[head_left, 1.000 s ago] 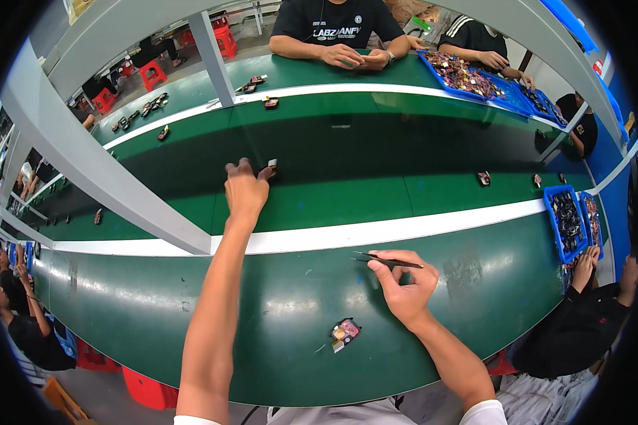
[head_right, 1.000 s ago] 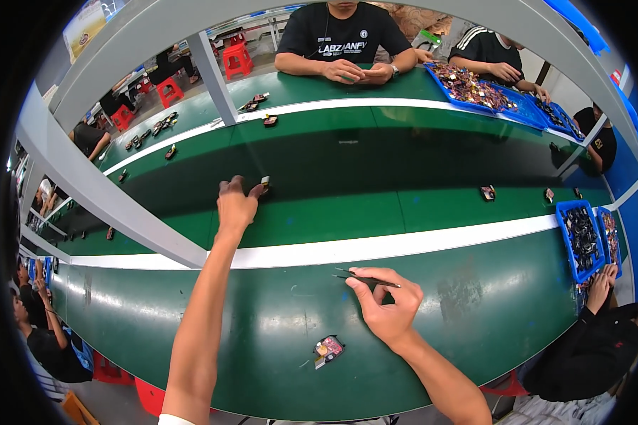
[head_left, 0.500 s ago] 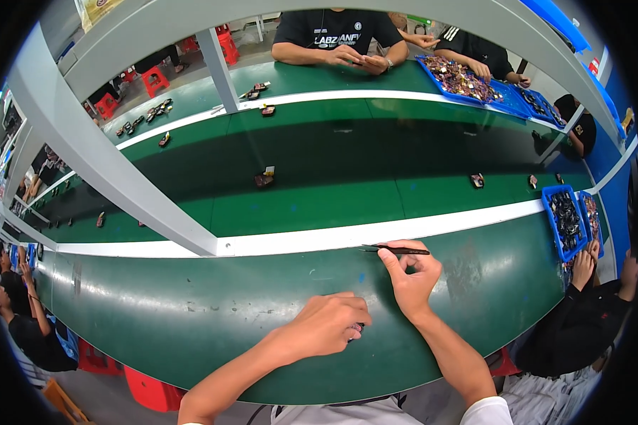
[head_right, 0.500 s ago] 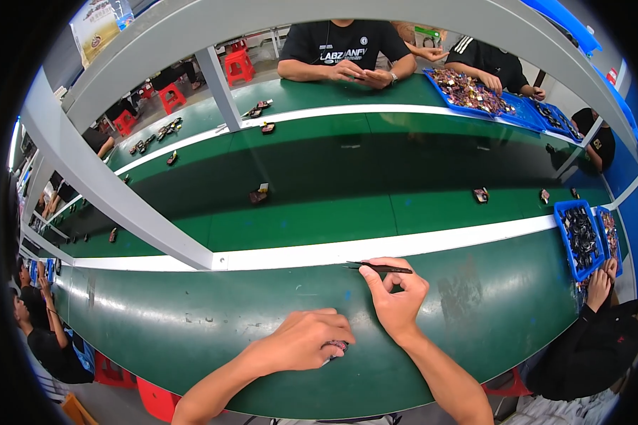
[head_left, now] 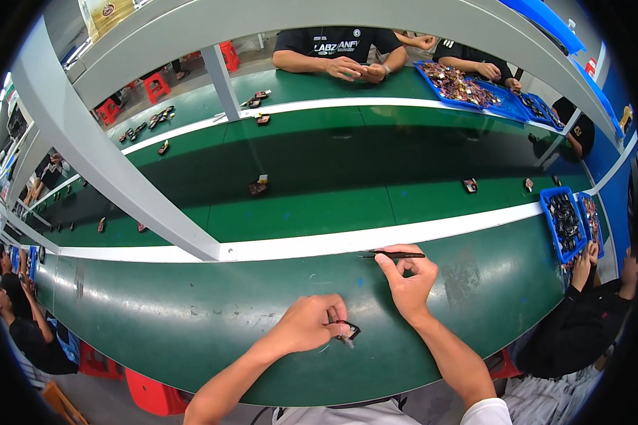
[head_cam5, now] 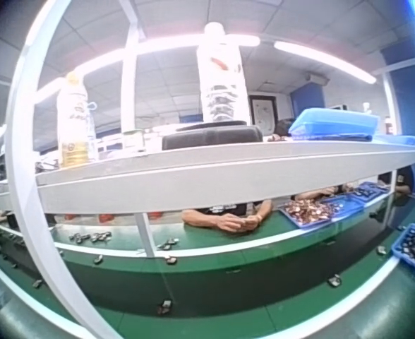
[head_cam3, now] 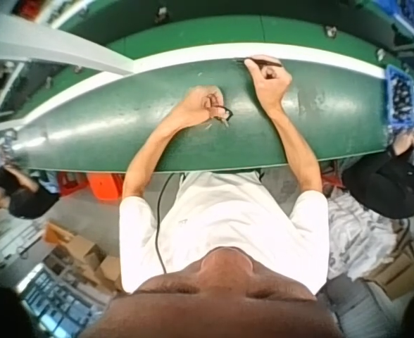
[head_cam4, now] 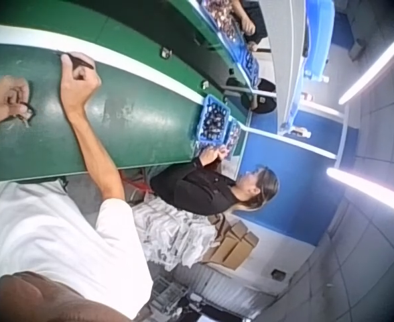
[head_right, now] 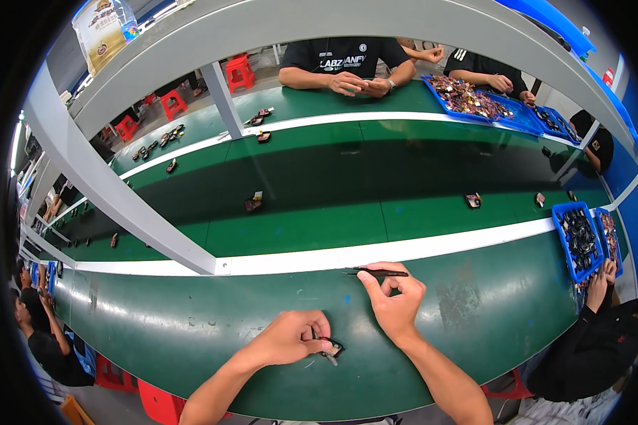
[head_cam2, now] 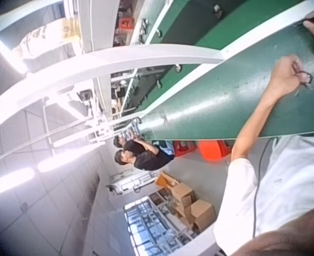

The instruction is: Assembling small electronic components onto printed circuit boards at an industrial workstation.

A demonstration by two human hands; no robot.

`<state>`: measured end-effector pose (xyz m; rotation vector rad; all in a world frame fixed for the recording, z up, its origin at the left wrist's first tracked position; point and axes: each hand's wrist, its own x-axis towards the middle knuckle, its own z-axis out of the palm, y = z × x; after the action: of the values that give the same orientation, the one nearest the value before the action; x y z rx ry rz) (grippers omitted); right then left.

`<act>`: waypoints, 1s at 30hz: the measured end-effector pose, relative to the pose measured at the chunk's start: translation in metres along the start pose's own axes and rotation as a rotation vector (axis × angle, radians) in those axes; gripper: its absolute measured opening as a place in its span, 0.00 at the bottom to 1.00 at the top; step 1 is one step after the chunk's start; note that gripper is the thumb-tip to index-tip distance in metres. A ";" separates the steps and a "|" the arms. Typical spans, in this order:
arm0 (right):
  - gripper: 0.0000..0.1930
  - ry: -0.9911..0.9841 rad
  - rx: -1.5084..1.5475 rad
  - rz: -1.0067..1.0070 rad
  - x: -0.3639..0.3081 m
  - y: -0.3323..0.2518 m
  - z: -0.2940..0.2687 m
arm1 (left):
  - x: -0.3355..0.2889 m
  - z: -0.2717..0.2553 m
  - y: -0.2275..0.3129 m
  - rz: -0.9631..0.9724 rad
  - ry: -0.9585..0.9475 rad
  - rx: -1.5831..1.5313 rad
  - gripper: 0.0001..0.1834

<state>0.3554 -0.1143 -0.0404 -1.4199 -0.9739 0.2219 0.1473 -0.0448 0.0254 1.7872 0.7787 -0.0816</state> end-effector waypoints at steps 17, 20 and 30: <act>0.04 -0.032 -0.006 0.027 -0.001 -0.004 0.001 | 0.014 0.013 -0.021 -0.020 0.251 -0.765 0.08; 0.05 -0.048 -0.003 0.027 -0.001 -0.005 0.000 | 0.013 0.013 -0.022 0.010 0.267 -0.783 0.08; 0.06 -0.275 0.534 0.406 0.000 -0.043 -0.012 | 0.014 0.011 -0.031 0.075 0.363 -0.912 0.10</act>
<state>0.3460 -0.1316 0.0001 -1.0875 -0.7557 0.9289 0.1454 -0.0435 -0.0106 0.9562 0.8171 0.5786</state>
